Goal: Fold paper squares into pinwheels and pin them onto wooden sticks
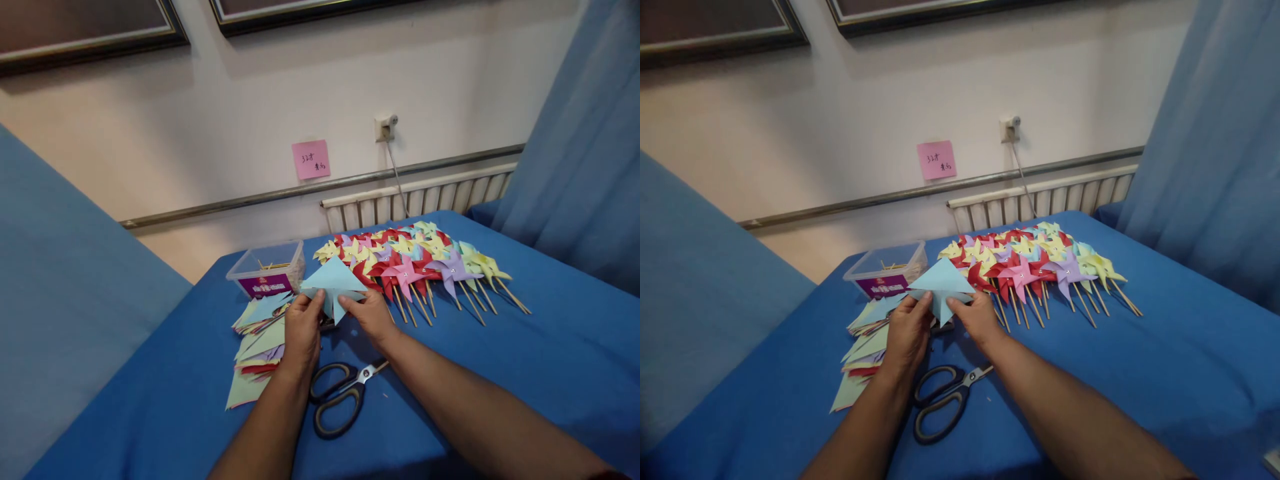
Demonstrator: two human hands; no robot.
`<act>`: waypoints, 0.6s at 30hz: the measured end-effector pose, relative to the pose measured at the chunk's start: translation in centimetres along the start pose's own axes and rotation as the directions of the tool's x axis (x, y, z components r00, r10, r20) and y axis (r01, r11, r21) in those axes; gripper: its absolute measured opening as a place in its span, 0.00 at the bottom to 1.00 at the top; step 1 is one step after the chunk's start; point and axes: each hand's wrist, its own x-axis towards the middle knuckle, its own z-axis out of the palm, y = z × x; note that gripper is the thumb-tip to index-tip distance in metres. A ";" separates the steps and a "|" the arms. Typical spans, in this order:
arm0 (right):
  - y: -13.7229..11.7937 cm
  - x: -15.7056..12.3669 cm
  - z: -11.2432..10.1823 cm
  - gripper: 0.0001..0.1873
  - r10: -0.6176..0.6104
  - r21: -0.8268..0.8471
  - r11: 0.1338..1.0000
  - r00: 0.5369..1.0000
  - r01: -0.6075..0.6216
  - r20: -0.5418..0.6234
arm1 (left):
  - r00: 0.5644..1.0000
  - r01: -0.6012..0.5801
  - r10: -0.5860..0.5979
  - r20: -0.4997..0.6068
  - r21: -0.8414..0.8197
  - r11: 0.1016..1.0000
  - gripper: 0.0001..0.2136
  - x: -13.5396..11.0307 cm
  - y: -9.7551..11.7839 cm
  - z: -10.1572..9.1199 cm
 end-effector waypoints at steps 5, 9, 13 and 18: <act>0.3 0.1 -0.2 0.17 -0.025 -0.046 0.999 1.000 0.026 0.006 | 0.999 0.018 -0.019 -0.026 -0.027 0.999 0.18 0.1 0.0 -0.1; 0.8 0.1 -0.3 0.17 -0.024 -0.017 1.000 0.999 0.024 0.041 | 1.000 0.029 -0.028 -0.014 0.030 0.999 0.17 0.1 -0.1 -0.1; 0.9 0.0 -0.2 0.16 -0.004 0.005 1.000 0.998 0.004 0.059 | 0.999 0.011 -0.011 -0.036 0.014 1.000 0.17 0.4 -0.4 -0.4; 0.6 -0.2 -0.1 0.17 -0.048 -0.027 0.998 0.998 0.049 0.036 | 0.997 -0.006 0.001 -0.080 -0.055 0.998 0.21 0.9 -0.6 -0.8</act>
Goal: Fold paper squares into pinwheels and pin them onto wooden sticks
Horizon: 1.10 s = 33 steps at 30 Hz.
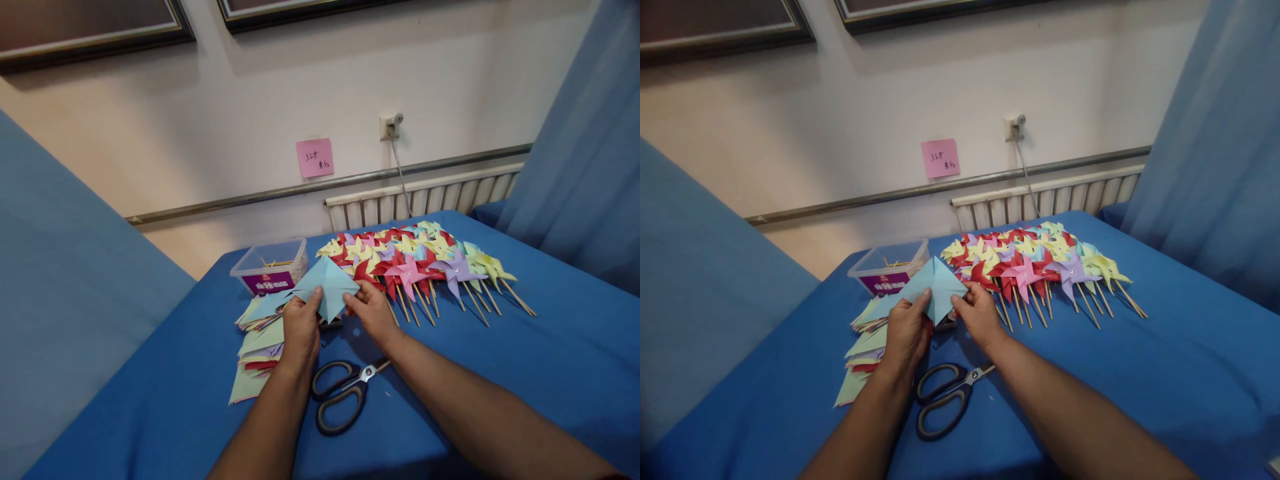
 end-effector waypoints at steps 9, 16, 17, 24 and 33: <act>-1.2 -1.4 -0.6 0.31 -0.567 -0.546 0.597 0.791 0.588 0.232 | 0.998 0.015 -0.018 -0.059 -0.046 0.999 0.16 -0.3 1.1 0.4; -1.1 -1.1 -0.6 0.09 -0.578 -0.636 0.450 0.747 0.627 0.327 | 1.000 0.021 -0.021 0.012 -0.031 0.999 0.18 -0.1 0.8 0.2; -1.1 -1.1 -0.6 0.06 -0.584 -0.634 0.454 0.746 0.626 0.320 | 1.000 0.019 -0.018 0.014 -0.026 0.999 0.18 -0.1 0.7 0.2; -1.7 -1.0 -0.6 0.04 -0.572 -0.621 0.527 0.783 0.579 0.244 | 0.998 0.032 -0.034 0.050 0.057 0.998 0.21 -0.5 0.6 0.3; -1.6 -0.7 -0.8 0.06 -0.535 -0.636 0.593 0.832 0.493 0.146 | 0.993 0.020 -0.042 0.114 0.191 0.981 0.17 -1.0 0.6 0.4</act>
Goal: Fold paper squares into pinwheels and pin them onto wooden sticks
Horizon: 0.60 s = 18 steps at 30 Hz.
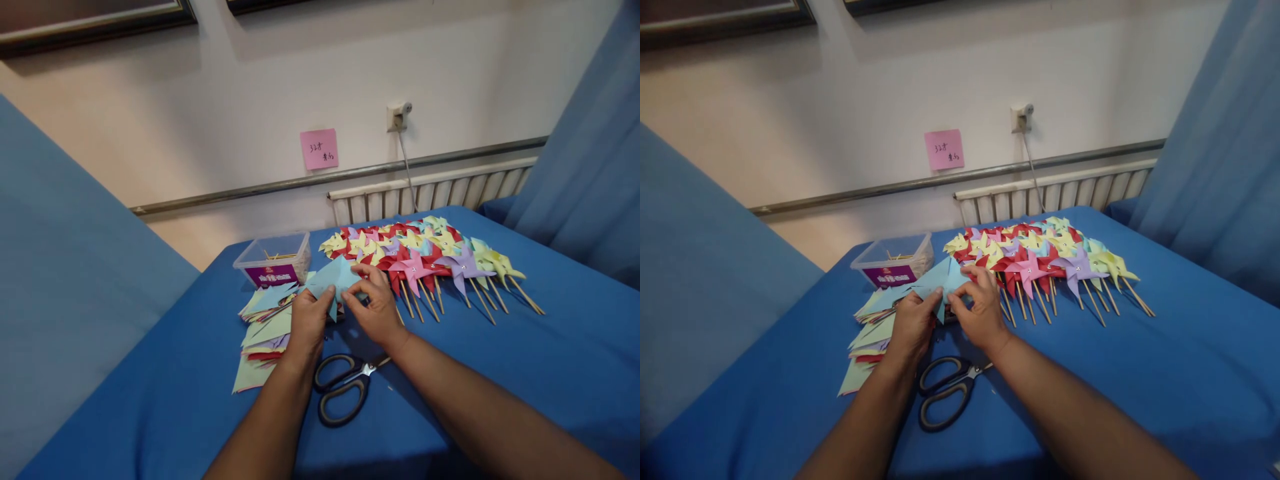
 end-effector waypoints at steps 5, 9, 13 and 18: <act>0.4 0.1 0.1 0.06 0.041 0.002 0.999 0.999 -0.041 -0.013 | 1.000 0.016 -0.017 0.010 0.060 0.998 0.14 -0.1 0.0 0.0; 0.4 0.0 0.1 0.07 0.068 -0.015 0.998 0.997 -0.068 -0.024 | 1.000 0.024 -0.024 0.006 0.087 0.996 0.15 -0.1 0.0 0.1; 0.5 0.0 0.1 0.07 0.072 -0.016 0.997 0.997 -0.072 -0.028 | 1.000 0.023 -0.025 0.014 0.091 0.996 0.16 -0.3 0.0 0.2; 0.5 0.0 0.2 0.07 0.089 -0.023 0.996 0.996 -0.090 -0.028 | 0.999 0.045 -0.046 0.011 0.086 0.995 0.15 -0.3 -0.2 0.2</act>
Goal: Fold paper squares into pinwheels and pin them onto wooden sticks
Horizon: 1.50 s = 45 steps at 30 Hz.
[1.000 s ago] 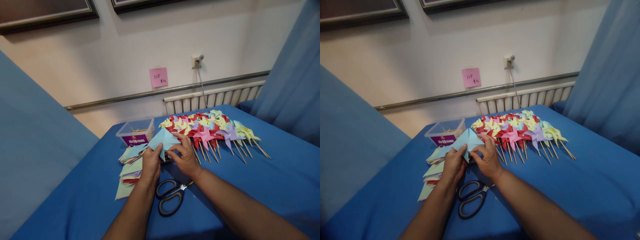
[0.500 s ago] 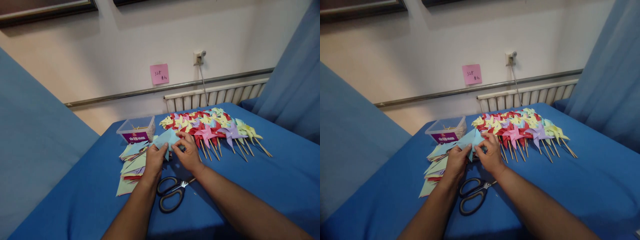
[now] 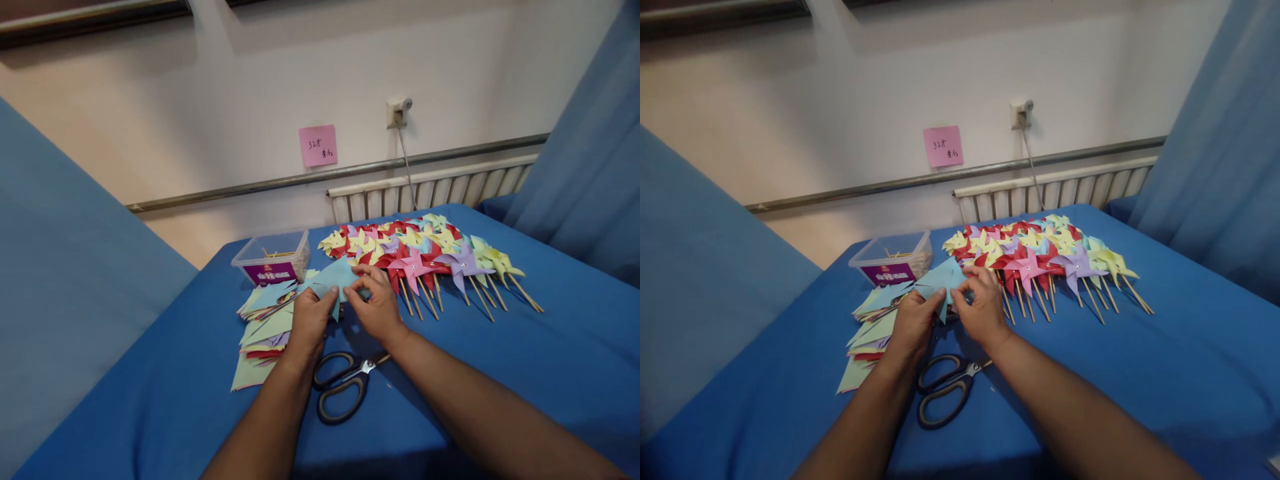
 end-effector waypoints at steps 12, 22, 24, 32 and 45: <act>0.4 0.0 0.3 0.06 0.025 0.018 1.000 1.000 -0.025 -0.004 | 0.999 -0.021 0.021 -0.025 -0.008 1.000 0.16 -0.4 0.5 0.3; 0.5 -0.1 0.4 0.06 0.045 0.014 0.999 0.999 -0.045 0.006 | 0.998 -0.061 0.061 -0.003 0.044 0.997 0.17 0.2 -0.1 0.0; 0.5 -0.1 0.4 0.07 0.054 0.011 0.998 0.999 -0.054 0.008 | 0.998 -0.067 0.067 0.005 0.037 0.997 0.17 0.1 -0.1 0.1; 0.5 -0.1 0.5 0.07 0.083 0.050 0.995 0.997 -0.083 0.004 | 0.997 -0.078 0.079 -0.013 0.055 0.995 0.16 0.2 -0.2 0.0; 0.4 -0.1 0.5 0.08 0.108 0.086 0.990 0.994 -0.109 0.015 | 0.997 -0.083 0.083 -0.003 0.058 0.995 0.16 0.2 -0.3 0.0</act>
